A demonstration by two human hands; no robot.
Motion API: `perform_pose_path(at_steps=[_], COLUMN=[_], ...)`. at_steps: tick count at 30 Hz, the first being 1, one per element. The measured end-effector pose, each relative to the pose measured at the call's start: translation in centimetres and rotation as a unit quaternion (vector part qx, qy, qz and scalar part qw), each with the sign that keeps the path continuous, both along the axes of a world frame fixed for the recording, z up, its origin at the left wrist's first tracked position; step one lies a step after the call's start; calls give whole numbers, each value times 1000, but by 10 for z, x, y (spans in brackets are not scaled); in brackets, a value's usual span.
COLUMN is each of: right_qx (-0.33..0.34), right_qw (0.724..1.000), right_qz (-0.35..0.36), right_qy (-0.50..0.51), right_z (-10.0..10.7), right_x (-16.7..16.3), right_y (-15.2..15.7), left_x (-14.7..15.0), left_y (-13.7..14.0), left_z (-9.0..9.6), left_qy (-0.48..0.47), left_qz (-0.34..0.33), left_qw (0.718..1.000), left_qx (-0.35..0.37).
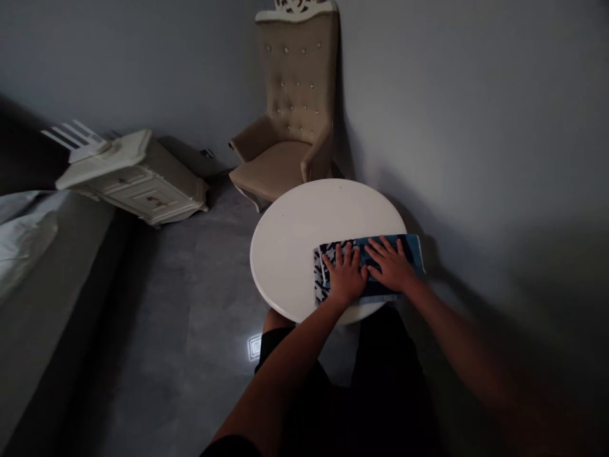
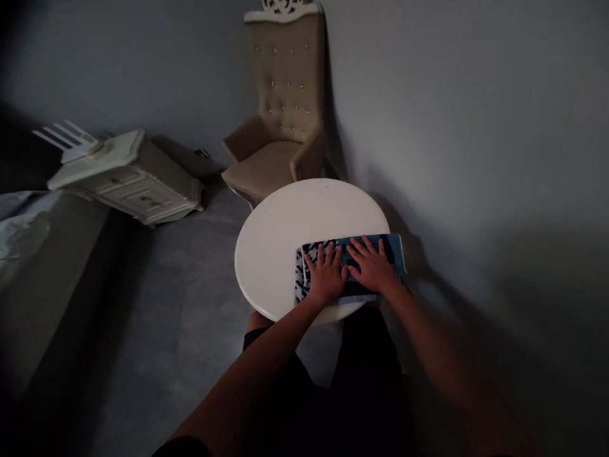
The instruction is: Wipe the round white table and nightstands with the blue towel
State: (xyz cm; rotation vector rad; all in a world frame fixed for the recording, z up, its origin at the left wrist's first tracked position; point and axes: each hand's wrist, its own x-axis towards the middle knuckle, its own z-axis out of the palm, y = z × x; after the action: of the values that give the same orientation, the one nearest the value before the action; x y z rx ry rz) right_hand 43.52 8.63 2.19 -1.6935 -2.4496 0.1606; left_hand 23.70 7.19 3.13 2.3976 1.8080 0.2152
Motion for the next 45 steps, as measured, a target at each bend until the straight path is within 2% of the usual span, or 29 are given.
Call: perform_pose_path(at_steps=[2, 5, 9, 17, 22, 28, 33, 37, 41, 45], right_qx=[10, 36, 28, 19, 31, 23, 22, 23, 18, -1], right_qw=[1000, 994, 981, 983, 988, 991, 995, 998, 999, 1000], right_qz=[-20, -100, -192, -183, -152, -131, -101, -62, -26, 4], right_qy=[6, -2, -28, -22, -28, -15, -6, 7, 19, 28], right_z=[1, 2, 3, -1, 2, 13, 12, 8, 6, 8], right_x=[10, 19, 24, 31, 0, -94, -179, -231, -273, -310], right_y=[26, 64, 115, 236, 306, 370, 400, 406, 394, 359], left_x=[10, 25, 36, 33, 4, -80, -159, -206, -244, -278], left_y=[26, 67, 125, 247, 309, 363, 386, 382, 360, 317], left_z=[2, 5, 7, 4, 6, 13, 9, 8, 8, 6], left_qy=[-8, -18, -25, -30, -18, 5, 7, 11, 3, -12], left_qz=[-8, -21, -37, -64, -30, 39, 88, 140, 186, 227], left_qw=[1000, 1000, 999, 997, 999, 999, 996, 990, 981, 972], left_qx=[3, 7, 10, 14, 5, -3, -3, -29, -58, -67])
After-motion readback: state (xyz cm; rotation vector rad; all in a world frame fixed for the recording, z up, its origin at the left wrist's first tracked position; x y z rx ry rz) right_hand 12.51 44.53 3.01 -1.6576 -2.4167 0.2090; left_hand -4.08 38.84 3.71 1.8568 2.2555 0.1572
